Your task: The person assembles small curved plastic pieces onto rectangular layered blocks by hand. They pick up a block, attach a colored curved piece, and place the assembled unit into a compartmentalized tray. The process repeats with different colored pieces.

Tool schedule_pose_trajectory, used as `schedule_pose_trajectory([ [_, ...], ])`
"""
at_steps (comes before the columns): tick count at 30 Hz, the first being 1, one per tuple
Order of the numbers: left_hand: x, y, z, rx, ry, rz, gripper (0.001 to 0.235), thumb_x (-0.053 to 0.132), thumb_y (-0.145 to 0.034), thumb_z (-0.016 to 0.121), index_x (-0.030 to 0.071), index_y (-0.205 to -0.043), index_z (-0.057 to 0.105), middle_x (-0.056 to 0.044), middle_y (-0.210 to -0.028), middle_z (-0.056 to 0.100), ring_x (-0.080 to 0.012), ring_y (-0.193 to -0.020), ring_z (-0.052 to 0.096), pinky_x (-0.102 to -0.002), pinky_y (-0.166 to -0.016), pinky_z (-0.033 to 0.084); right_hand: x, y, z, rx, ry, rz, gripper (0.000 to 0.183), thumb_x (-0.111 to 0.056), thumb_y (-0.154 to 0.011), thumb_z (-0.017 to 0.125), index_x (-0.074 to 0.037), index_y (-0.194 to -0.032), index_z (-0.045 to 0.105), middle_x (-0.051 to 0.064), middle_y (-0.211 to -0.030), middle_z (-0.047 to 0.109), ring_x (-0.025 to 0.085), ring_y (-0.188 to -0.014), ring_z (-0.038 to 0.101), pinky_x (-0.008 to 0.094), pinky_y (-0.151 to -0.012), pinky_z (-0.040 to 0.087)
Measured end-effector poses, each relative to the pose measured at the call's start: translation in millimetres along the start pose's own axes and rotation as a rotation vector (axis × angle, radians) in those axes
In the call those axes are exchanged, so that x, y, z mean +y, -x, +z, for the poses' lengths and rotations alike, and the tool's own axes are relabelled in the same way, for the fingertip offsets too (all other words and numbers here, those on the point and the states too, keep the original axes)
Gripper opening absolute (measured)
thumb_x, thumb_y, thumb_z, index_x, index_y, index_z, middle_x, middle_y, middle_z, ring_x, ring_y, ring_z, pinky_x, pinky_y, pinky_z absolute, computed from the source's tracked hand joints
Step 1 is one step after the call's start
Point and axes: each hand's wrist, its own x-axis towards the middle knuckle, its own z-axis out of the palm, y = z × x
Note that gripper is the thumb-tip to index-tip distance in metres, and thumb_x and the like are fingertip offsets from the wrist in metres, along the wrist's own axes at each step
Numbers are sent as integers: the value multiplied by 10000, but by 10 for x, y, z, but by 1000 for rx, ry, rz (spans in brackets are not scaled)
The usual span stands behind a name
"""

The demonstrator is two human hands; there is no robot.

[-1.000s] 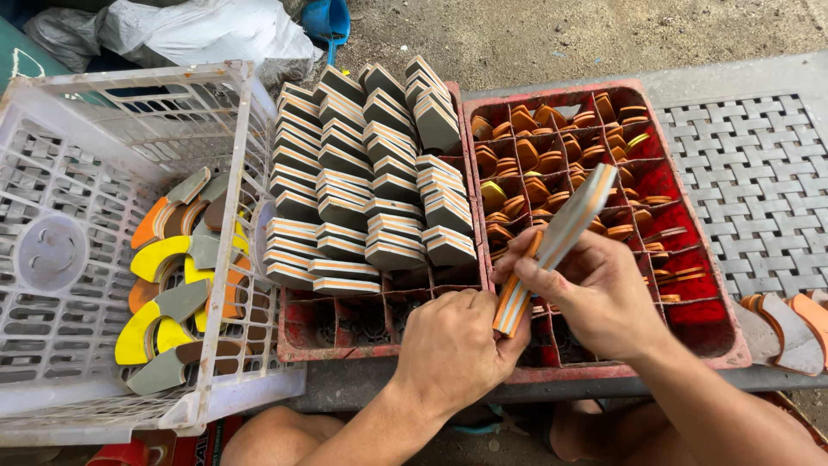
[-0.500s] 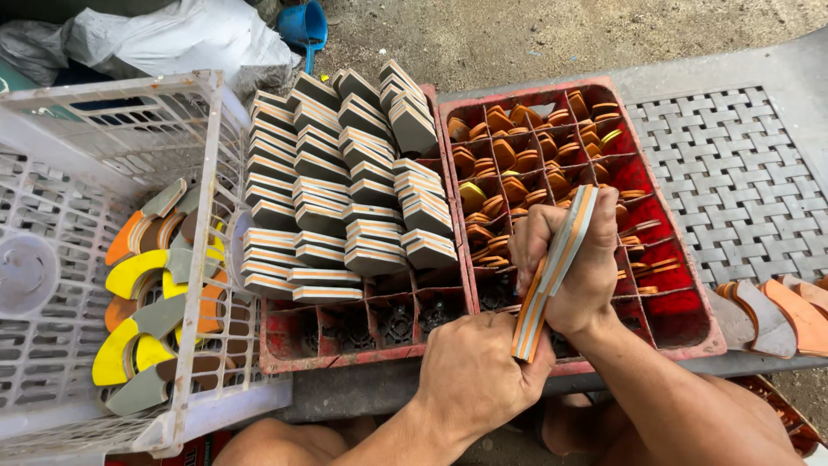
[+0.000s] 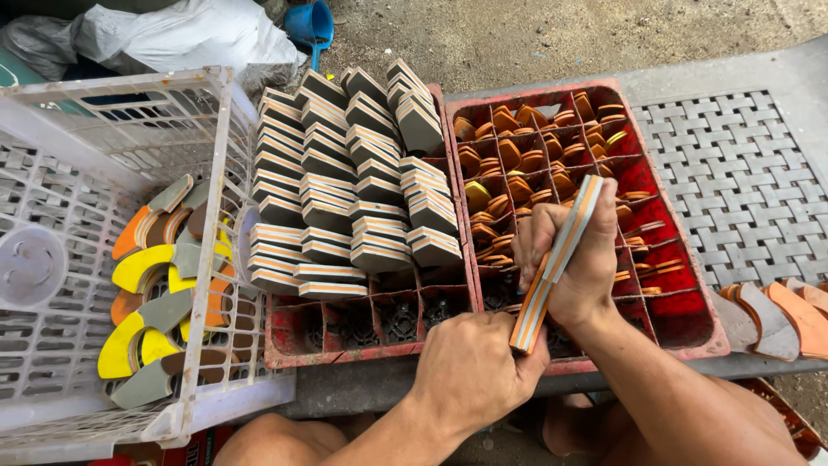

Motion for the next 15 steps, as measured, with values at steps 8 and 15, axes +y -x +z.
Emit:
schedule_pose_trajectory([
  [8, 47, -24, -125, -47, -13, -162, 337, 355, -864, 753, 27, -925, 711, -150, -777, 701, -320, -719, 691, -453, -648, 560, -112, 7, 72, 69, 114, 5, 788, -847, -951, 264, -122, -701, 447, 37, -582, 453, 163, -491, 475, 297, -463, 440],
  [15, 54, -12, -69, 113, -273, 89, 694, 270, -825, 777, -134, -1325, 517, -220, -1111, 659, -333, -1023, 658, -441, -904, 515, 38, 135, 125, 233, 540, 0, 809, -739, -1018, 170, -27, -883, 531, 47, -773, 537, 122, -718, 525, 254, -668, 500],
])
